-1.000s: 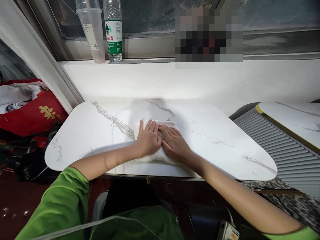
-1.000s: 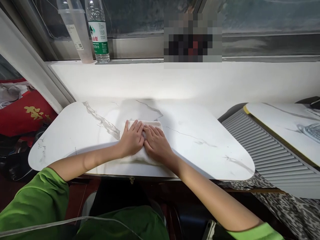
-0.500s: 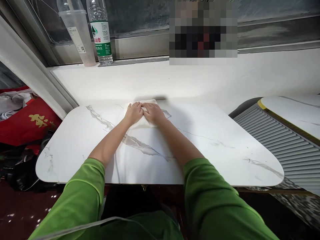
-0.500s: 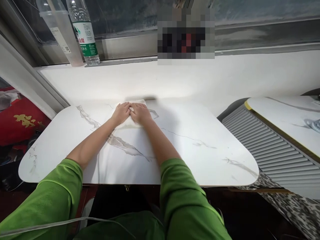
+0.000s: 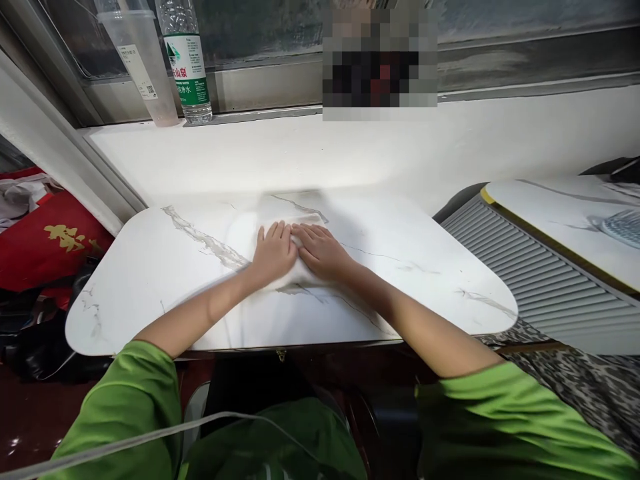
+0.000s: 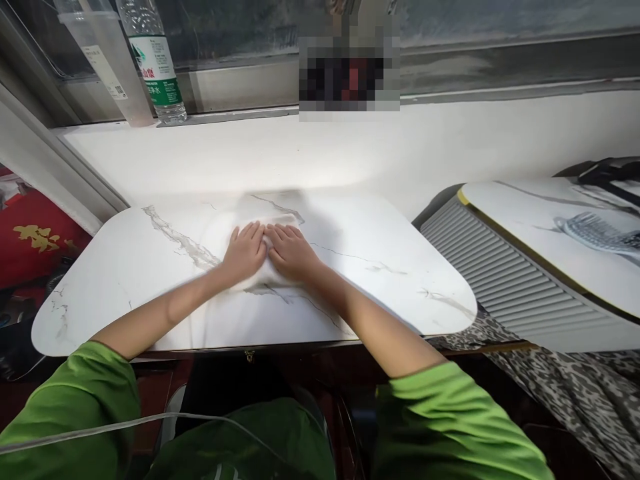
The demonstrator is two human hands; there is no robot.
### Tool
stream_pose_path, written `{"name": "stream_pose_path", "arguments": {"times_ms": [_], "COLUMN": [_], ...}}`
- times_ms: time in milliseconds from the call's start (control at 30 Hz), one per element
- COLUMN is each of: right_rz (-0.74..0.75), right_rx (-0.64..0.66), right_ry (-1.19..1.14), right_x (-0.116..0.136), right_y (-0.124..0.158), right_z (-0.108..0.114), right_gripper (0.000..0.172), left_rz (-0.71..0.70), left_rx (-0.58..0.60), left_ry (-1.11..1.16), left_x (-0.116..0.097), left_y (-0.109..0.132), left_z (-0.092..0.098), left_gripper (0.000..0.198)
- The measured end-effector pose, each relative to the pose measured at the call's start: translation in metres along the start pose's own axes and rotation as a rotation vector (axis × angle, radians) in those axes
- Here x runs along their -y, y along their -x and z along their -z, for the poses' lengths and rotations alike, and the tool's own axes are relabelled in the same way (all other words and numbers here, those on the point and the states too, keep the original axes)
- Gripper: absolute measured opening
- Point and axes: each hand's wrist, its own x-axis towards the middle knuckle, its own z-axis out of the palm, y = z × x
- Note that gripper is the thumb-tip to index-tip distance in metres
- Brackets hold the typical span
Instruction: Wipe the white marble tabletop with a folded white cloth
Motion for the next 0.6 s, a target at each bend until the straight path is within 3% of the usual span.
{"name": "stream_pose_path", "arguments": {"times_ms": [167,300,433,600], "right_rz": [-0.06,-0.153,-0.149,-0.155], "right_rx": [-0.064,-0.075,-0.089,-0.127], "right_ry": [0.057,0.058,-0.012,-0.052], "right_x": [0.025,0.03,0.007,-0.043], "right_y": [0.083,0.108,0.088,0.026], "right_z": [0.017,0.024,0.025,0.015], "right_gripper": [0.05,0.047,0.046,0.042], "left_rz": [-0.159,-0.224,-0.203,-0.15], "left_rx": [0.143,0.189,0.172,0.137], "left_ry": [0.061,0.081,0.082,0.086], "left_x": [-0.04,-0.061,-0.066,-0.048], "left_y": [0.053,0.064,0.041,-0.031], "left_z": [0.002,0.003,-0.002,-0.012], "left_gripper": [0.058,0.058,0.059,0.057]}}
